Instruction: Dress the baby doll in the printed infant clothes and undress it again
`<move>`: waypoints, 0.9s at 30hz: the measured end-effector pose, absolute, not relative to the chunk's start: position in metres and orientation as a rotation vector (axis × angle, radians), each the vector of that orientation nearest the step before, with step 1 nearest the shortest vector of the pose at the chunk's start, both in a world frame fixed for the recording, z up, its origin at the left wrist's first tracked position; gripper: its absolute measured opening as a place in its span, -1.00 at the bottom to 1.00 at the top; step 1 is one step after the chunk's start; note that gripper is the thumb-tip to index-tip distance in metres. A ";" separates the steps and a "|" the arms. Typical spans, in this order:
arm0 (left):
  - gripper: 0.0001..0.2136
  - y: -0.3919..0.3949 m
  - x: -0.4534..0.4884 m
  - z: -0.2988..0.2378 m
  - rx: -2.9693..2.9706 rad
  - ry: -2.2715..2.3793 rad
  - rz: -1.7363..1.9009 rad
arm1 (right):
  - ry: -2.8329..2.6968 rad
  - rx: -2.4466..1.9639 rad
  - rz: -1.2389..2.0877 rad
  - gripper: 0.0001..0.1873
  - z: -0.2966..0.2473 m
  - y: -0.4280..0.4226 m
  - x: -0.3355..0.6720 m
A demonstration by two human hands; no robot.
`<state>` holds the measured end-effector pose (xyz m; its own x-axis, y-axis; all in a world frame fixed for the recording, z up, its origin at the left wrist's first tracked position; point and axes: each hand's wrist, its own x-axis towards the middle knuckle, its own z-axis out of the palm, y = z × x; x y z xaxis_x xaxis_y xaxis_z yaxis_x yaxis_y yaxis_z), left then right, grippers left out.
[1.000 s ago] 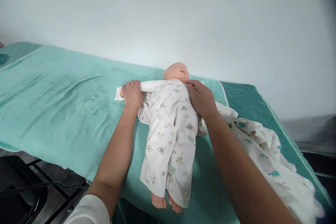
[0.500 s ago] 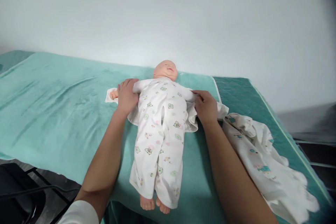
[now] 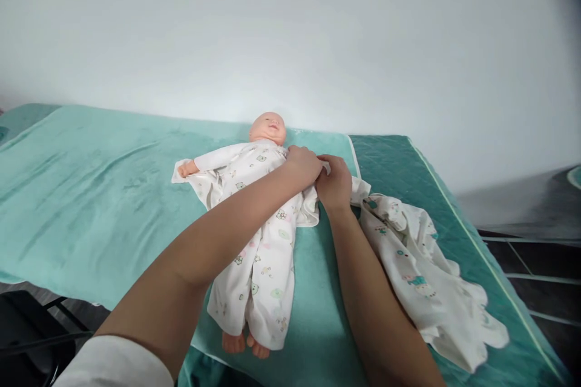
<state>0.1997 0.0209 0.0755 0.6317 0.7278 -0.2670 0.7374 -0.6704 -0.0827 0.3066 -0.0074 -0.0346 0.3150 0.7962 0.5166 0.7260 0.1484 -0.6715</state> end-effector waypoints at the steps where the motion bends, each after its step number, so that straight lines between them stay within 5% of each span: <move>1: -0.63 0.023 0.204 0.072 2.805 1.288 -0.461 | -1.413 -1.591 0.100 -0.59 -0.034 -0.007 0.308; 27: -0.56 0.027 0.154 0.097 2.970 1.362 -0.282 | -1.108 -1.606 0.258 -0.74 -0.045 -0.005 0.335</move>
<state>0.1541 0.0267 0.0972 0.6420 0.7604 -0.0980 0.7367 -0.6472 -0.1960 0.3353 -0.0052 -0.0452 0.5366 0.7579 0.3709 0.5165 0.0526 -0.8547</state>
